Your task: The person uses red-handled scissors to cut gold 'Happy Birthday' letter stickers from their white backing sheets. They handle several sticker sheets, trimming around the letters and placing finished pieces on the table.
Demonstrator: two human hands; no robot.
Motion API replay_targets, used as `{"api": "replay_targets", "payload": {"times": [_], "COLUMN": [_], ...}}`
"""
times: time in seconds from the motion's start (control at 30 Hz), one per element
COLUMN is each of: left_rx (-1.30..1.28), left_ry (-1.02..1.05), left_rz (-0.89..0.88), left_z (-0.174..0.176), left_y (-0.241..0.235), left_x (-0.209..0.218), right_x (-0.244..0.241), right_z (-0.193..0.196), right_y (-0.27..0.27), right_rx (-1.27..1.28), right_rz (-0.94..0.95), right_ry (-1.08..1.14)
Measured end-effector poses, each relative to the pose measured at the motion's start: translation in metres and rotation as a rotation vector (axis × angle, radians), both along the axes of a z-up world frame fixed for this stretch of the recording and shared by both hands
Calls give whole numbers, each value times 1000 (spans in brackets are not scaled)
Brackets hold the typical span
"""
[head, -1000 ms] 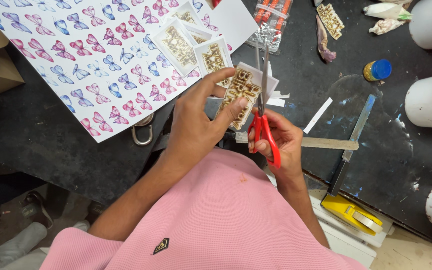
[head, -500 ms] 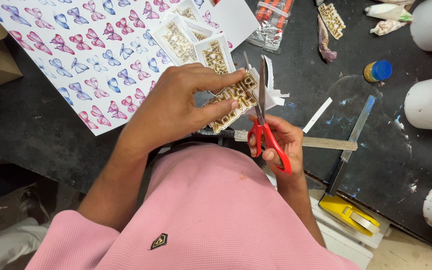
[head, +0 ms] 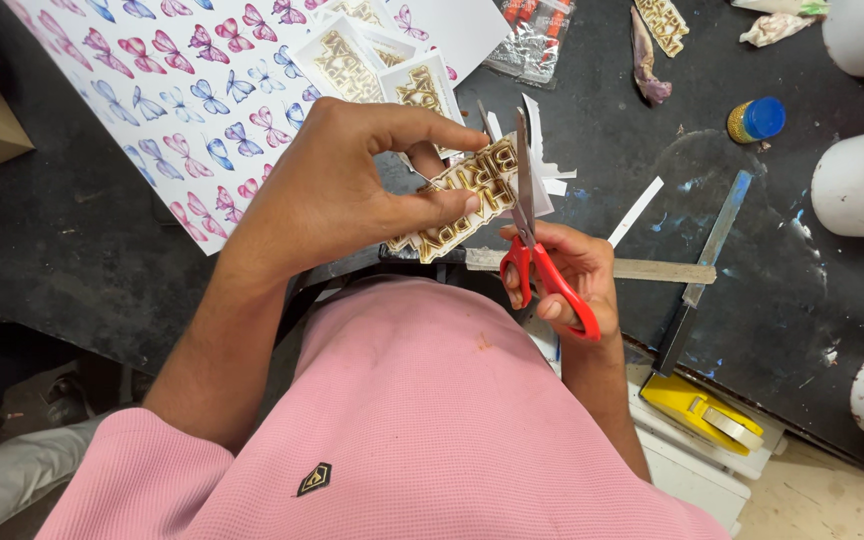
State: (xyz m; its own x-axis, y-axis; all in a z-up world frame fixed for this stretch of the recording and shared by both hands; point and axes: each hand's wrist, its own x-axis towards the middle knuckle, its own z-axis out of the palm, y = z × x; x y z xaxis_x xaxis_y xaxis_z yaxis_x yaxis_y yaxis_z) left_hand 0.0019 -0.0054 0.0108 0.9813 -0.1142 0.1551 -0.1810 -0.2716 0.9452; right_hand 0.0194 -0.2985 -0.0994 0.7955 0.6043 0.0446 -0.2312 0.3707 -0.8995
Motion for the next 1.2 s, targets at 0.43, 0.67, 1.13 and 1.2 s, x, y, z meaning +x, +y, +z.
{"api": "replay_targets", "payload": {"times": [0.43,0.67,1.13,1.2], "left_rx": [88,96,187,187], "left_ry": [-134,-174,-204,-202], "left_rz": [-3,-6,-90,-89], "left_z": [-5,-6,-2,-3], "left_y": [-3,-6,-2,-2], "left_x": [4,4,9,9], "right_x": [1,-1,-6,-6], "right_z": [-7,-10,-13,-12], "right_y": [-5,-6,-5,-4], "right_rx": [44,26,59,45], "right_rz": [35,0,0,-13], "right_ry": [10,9,38,29]}}
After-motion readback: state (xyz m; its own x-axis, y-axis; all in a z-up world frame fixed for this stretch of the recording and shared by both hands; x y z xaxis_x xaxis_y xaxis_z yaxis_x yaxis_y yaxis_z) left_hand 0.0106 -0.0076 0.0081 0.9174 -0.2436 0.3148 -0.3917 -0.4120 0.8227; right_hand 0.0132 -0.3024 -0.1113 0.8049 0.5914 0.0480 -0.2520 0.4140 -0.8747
